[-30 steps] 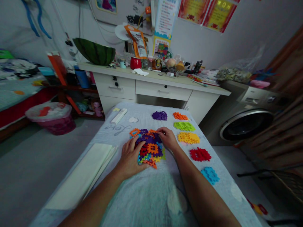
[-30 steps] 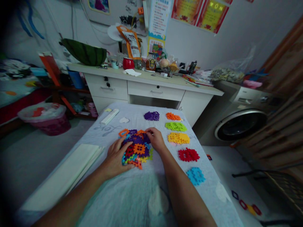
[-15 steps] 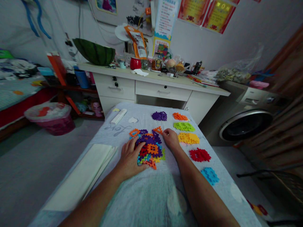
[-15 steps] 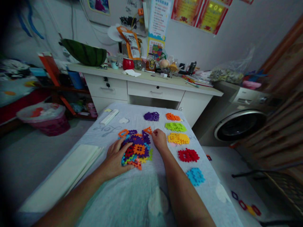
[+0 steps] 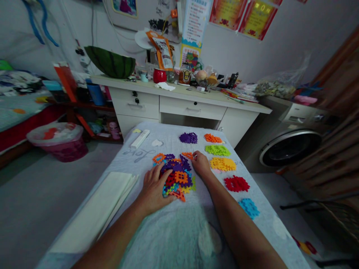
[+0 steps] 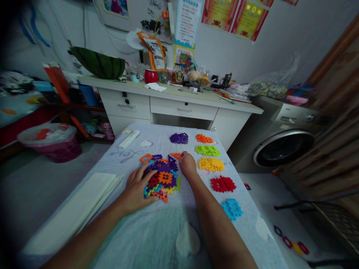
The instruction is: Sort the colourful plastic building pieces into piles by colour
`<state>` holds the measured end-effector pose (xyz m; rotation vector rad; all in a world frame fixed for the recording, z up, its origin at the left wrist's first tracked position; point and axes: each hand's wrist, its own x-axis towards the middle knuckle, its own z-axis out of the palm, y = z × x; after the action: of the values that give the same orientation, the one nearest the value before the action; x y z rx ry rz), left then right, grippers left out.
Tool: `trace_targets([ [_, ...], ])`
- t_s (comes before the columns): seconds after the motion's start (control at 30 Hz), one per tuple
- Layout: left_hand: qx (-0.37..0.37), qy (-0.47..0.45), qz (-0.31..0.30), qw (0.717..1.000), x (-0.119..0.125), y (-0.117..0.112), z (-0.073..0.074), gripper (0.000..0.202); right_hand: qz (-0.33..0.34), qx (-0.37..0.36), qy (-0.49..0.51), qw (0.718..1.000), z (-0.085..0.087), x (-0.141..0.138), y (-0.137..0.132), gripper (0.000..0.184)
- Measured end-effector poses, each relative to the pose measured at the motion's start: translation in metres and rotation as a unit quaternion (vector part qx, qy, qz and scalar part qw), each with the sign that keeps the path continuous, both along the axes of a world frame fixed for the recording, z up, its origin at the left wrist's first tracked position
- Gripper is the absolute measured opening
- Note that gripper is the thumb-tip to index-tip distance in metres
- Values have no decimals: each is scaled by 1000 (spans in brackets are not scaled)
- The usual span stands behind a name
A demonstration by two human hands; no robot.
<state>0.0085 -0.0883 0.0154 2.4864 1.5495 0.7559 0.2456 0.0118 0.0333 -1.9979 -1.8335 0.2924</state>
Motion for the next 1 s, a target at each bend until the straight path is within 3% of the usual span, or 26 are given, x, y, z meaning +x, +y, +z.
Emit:
trace_targets([
  [0.17,1,2,-8,1000,0,0,1,79,41,43,19,998,14,10,10,12],
  [0.3,-9,6,-5,1000,1,-1,4,79,27,67,29,997,33,27,24,12],
  [0.47,-7,0,-9,1000,0,0,0,79,-45,89,-8,995,56,65,54,17],
  [0.6,-6,0,-6,1000,-1,-1,1,78,-143,52,-30,988,68,98,77,20],
  [0.73,-3,3,-8,1000,-1,-1,3,77,-204,27,-49,977,69,123,96,25],
  [1.0,-8,1,-8,1000,-1,-2,1,79,-235,-13,-66,970,55,138,122,26],
])
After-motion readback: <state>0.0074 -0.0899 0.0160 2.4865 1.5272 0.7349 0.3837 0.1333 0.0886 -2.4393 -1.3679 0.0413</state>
